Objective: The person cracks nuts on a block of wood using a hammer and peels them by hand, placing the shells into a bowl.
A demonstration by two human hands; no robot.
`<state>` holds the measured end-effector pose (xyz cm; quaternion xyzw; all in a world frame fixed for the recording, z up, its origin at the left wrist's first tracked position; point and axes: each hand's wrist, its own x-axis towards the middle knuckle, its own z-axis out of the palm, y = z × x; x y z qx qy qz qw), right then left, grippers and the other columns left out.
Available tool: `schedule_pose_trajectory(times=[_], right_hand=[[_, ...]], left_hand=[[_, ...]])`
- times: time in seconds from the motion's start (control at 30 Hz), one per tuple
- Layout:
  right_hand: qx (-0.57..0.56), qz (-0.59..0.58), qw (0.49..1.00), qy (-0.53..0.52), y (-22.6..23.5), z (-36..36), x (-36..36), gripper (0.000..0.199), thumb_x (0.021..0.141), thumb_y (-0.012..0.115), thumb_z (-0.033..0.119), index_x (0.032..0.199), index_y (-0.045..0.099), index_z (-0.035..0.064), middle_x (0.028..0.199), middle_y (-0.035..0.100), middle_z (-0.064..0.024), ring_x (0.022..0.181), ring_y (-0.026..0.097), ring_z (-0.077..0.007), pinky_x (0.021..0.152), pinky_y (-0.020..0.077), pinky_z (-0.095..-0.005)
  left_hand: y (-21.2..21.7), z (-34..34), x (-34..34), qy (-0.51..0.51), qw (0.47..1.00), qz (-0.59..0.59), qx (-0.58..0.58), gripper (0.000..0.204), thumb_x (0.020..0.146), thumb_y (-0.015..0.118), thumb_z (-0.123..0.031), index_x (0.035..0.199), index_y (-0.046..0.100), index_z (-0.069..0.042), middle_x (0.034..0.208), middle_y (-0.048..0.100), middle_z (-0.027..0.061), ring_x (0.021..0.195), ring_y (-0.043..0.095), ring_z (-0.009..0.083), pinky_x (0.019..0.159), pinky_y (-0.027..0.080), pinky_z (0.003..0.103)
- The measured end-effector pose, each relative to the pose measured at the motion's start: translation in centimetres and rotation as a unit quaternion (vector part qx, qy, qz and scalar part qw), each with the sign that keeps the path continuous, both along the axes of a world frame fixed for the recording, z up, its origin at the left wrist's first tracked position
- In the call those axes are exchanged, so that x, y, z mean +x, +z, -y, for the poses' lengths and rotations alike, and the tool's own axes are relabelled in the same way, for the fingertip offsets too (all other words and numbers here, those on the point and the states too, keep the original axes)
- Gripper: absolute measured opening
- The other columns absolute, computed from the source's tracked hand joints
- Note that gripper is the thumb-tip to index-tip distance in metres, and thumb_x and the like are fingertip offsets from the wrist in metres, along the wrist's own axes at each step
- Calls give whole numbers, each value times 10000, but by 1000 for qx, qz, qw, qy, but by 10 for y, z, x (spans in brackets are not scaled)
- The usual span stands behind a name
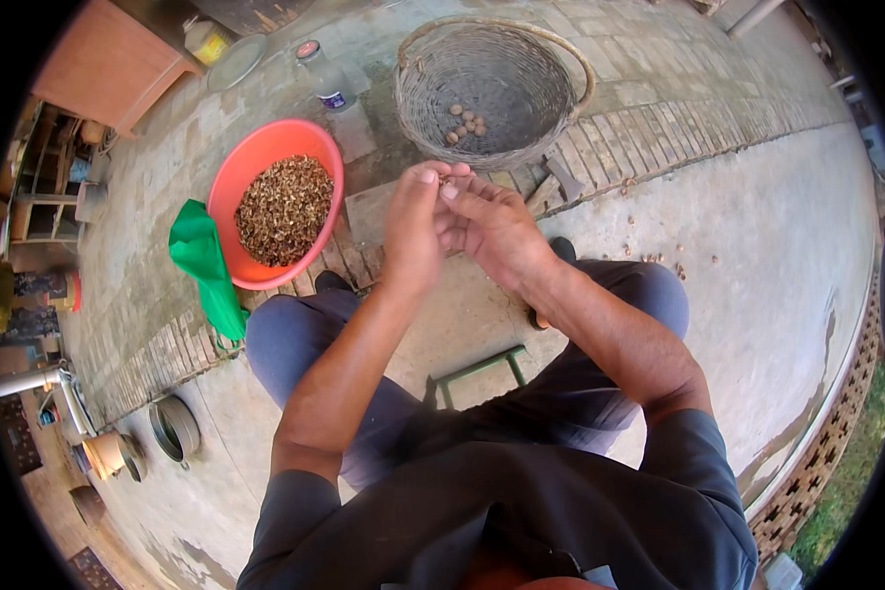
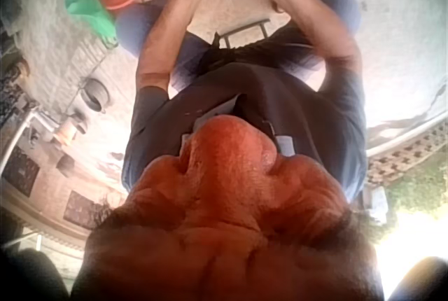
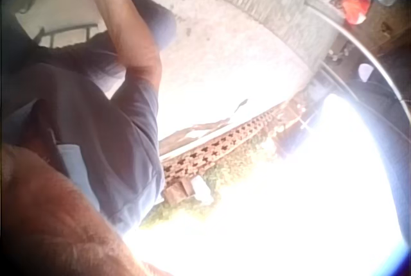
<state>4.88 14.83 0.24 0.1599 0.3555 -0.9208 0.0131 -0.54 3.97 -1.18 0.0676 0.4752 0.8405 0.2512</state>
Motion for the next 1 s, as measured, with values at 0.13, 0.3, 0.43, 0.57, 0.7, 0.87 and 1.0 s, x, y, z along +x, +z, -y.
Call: schedule_pose_trajectory(times=[0.13,0.3,0.43,0.57,0.7,0.87,1.0], right_hand=[[2,-11,1000,-6,-2,0,1,138,1024,590,104,1120,642,20,937,704,-61,751,677,-133,641,562,-270],[35,-3,999,-18,1,2,2,166,1012,564,85,1118,655,-5,906,699,-76,726,672,-147,618,546,-269],[38,3,999,-33,0,4,2,188,997,550,77,1116,658,-20,892,693,-83,720,668,-155,610,539,-279],[31,-1,999,-36,-2,2,3,203,984,537,61,1125,652,-27,905,691,-94,719,667,-161,614,539,-288],[23,-3,999,-33,-3,2,3,219,975,521,50,1133,648,-35,915,689,-105,721,668,-168,619,539,-295],[23,-2,999,-35,-1,2,3,221,977,516,54,1130,647,-36,916,687,-100,725,667,-172,621,541,-303],[24,-12,999,-39,-1,2,3,224,973,520,61,1131,648,-32,909,683,-90,715,661,-166,613,537,-302]], left_hand=[[-2,3,0,-20,1000,-2,2,178,1070,473,-212,1184,522,-85,1232,649,84,1056,650,184,864,565,334],[-4,-2,3,6,999,-31,-37,215,1084,463,-241,1160,577,-75,1215,671,109,938,653,110,685,529,212],[-13,-4,0,14,994,-93,-61,251,1092,448,-268,1148,578,-62,1234,653,113,961,655,135,736,548,239],[-13,-4,2,10,994,-87,-63,255,1095,437,-280,1137,567,-64,1244,645,120,965,652,148,765,556,257],[-12,-3,2,7,993,-92,-68,249,1095,434,-284,1133,556,-71,1255,640,119,966,647,146,775,557,259],[-11,-3,3,8,992,-103,-71,246,1096,437,-290,1134,545,-73,1270,625,116,988,640,147,786,557,260],[-12,-3,3,3,988,-132,-77,253,1099,441,-303,1133,537,-72,1273,617,111,1011,632,146,799,555,259]])
